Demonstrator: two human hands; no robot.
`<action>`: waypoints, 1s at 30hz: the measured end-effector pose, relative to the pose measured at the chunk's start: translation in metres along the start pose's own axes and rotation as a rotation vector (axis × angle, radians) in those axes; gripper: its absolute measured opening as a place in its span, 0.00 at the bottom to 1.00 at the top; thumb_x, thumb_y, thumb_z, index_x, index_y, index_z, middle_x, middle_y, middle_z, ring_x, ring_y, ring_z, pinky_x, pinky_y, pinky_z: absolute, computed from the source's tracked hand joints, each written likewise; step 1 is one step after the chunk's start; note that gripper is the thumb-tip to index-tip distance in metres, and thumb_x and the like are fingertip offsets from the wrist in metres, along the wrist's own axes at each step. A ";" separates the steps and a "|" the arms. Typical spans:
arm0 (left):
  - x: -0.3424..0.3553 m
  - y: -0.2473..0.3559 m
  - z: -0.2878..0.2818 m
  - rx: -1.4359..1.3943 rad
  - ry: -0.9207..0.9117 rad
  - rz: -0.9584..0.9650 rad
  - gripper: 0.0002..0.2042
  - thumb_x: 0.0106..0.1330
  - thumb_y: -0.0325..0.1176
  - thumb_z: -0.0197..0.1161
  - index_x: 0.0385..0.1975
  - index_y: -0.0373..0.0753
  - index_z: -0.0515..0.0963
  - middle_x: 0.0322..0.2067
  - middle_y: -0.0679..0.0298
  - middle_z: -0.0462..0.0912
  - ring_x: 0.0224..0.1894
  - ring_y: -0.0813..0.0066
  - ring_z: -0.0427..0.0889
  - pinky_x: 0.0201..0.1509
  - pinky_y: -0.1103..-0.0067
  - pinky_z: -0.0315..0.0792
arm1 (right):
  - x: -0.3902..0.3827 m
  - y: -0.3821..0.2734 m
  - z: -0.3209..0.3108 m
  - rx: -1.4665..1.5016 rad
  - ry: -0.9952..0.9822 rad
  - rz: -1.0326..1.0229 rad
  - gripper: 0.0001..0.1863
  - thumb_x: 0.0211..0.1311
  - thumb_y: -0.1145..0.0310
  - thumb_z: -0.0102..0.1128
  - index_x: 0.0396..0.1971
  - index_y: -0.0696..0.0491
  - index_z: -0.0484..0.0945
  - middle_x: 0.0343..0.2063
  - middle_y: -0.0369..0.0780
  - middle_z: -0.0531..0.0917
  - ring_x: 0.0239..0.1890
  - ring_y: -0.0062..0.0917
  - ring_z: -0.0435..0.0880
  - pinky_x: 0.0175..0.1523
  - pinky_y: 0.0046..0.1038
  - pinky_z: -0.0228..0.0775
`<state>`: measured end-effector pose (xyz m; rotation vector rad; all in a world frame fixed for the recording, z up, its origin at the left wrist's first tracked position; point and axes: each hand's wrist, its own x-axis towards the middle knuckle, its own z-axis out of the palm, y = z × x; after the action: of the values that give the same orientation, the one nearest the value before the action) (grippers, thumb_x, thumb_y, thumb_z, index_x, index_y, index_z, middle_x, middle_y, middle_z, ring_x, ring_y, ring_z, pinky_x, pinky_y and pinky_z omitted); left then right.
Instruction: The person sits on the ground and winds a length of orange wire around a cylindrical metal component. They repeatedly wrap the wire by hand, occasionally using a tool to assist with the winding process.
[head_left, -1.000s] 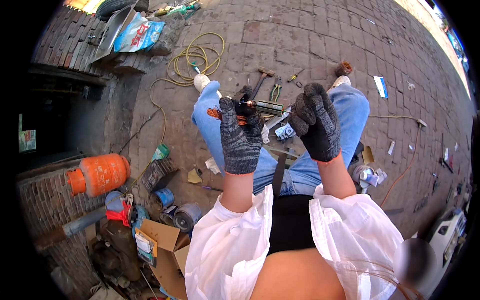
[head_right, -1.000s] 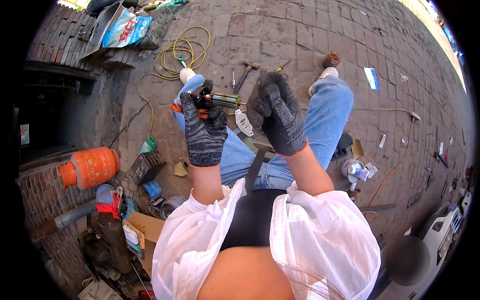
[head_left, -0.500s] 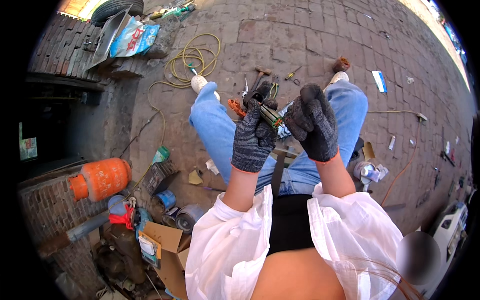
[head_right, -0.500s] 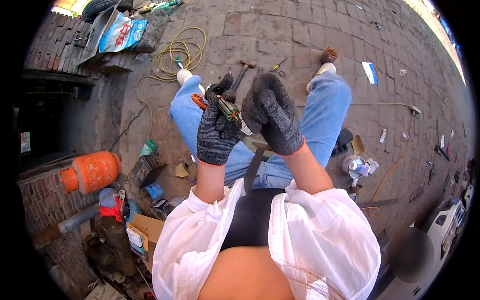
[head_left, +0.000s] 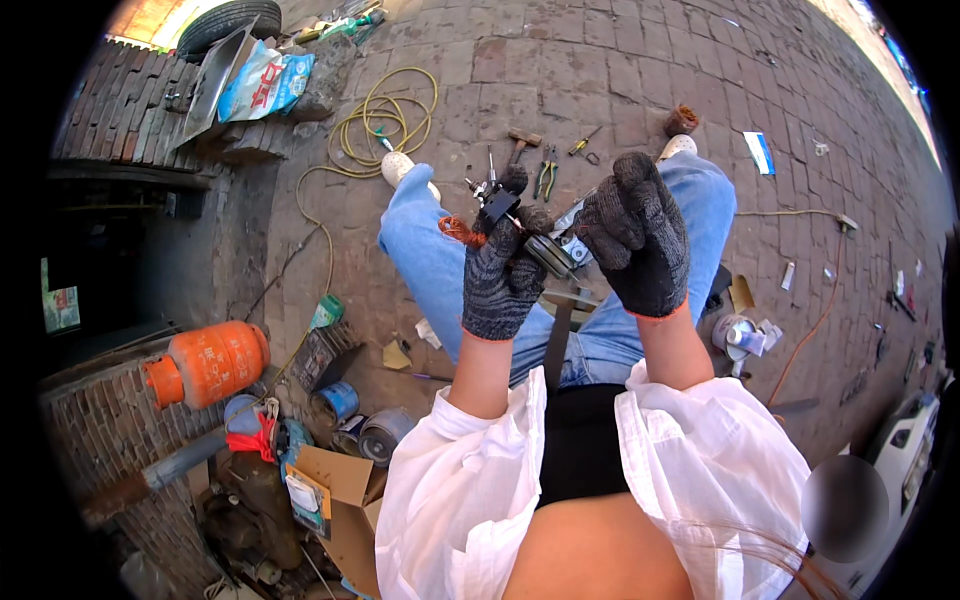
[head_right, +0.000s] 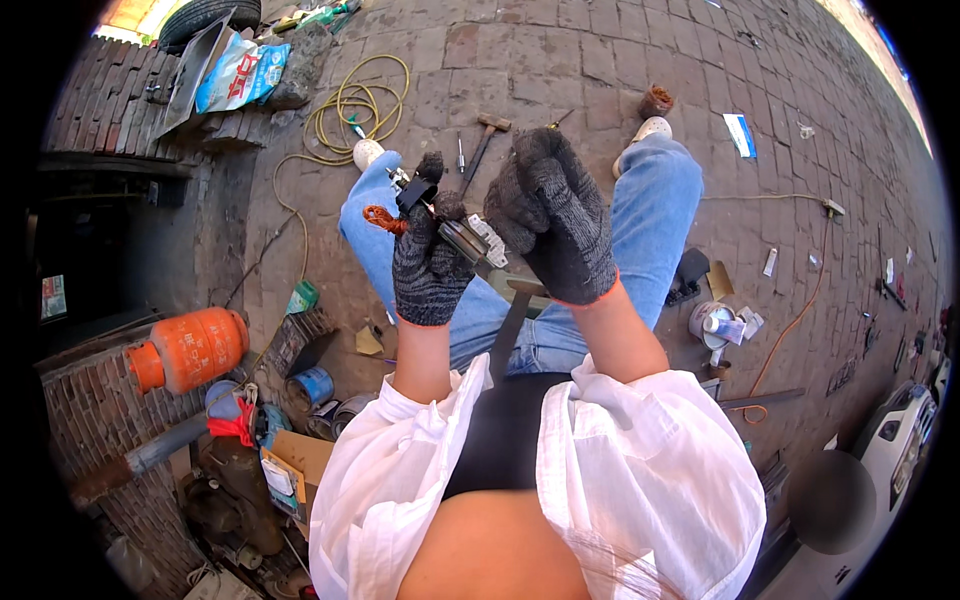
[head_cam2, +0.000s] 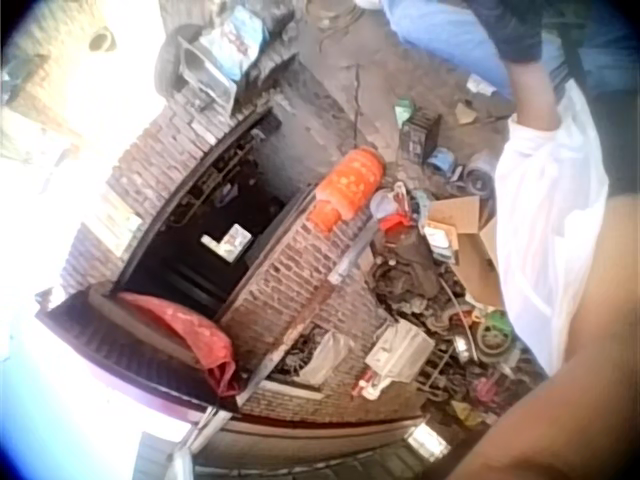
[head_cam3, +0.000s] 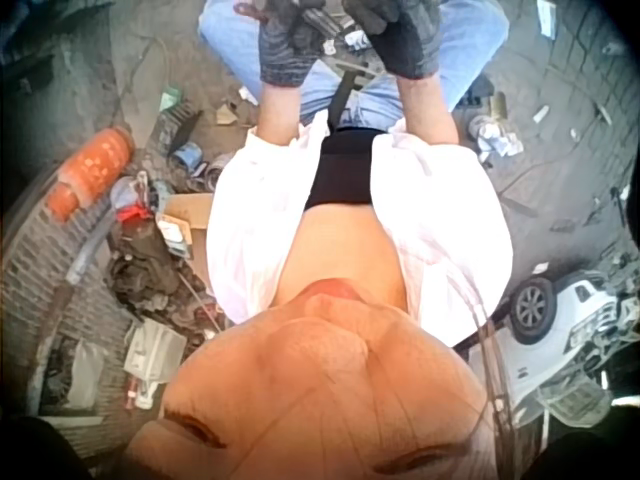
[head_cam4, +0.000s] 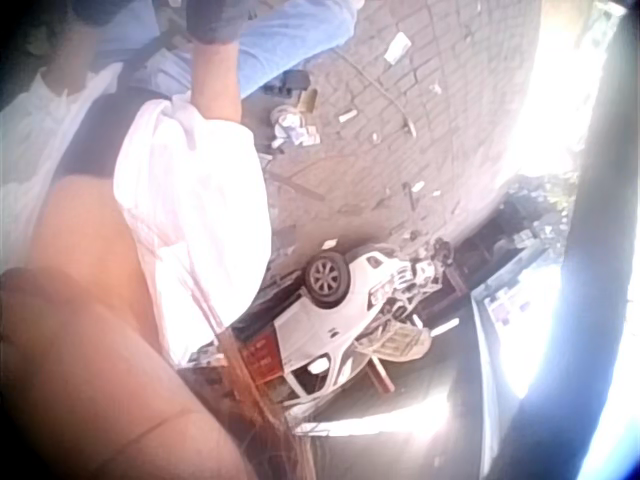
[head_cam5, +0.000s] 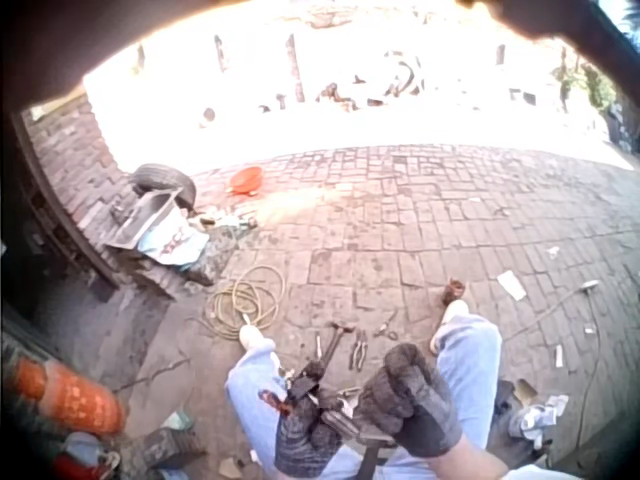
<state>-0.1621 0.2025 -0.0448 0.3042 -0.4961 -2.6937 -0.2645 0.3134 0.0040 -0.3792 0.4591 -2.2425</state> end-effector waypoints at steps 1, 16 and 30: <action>-0.001 0.003 0.001 0.085 0.035 -0.008 0.21 0.62 0.31 0.58 0.56 0.41 0.65 0.31 0.62 0.78 0.16 0.88 0.64 0.15 0.89 0.59 | 0.000 -0.001 0.000 -0.020 -0.007 -0.009 0.09 0.64 0.65 0.52 0.39 0.52 0.68 0.17 0.30 0.61 0.18 0.14 0.58 0.21 0.18 0.52; -0.003 0.001 0.015 0.774 -0.265 0.451 0.18 0.64 0.29 0.56 0.53 0.33 0.68 0.47 0.54 0.76 0.47 0.70 0.77 0.49 0.80 0.72 | -0.005 0.003 0.008 -0.015 -0.067 -0.027 0.07 0.67 0.64 0.46 0.31 0.49 0.67 0.12 0.28 0.60 0.11 0.14 0.56 0.19 0.18 0.51; -0.010 0.001 0.004 0.373 -0.329 0.203 0.14 0.55 0.31 0.66 0.41 0.40 0.73 0.24 0.62 0.75 0.16 0.78 0.67 0.14 0.83 0.59 | 0.011 -0.009 -0.012 0.452 -0.048 0.038 0.09 0.69 0.67 0.38 0.36 0.52 0.69 0.14 0.28 0.60 0.14 0.14 0.59 0.26 0.19 0.56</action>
<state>-0.1541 0.2072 -0.0392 -0.0934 -1.0695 -2.4473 -0.2817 0.3130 -0.0015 -0.1838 -0.0702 -2.2141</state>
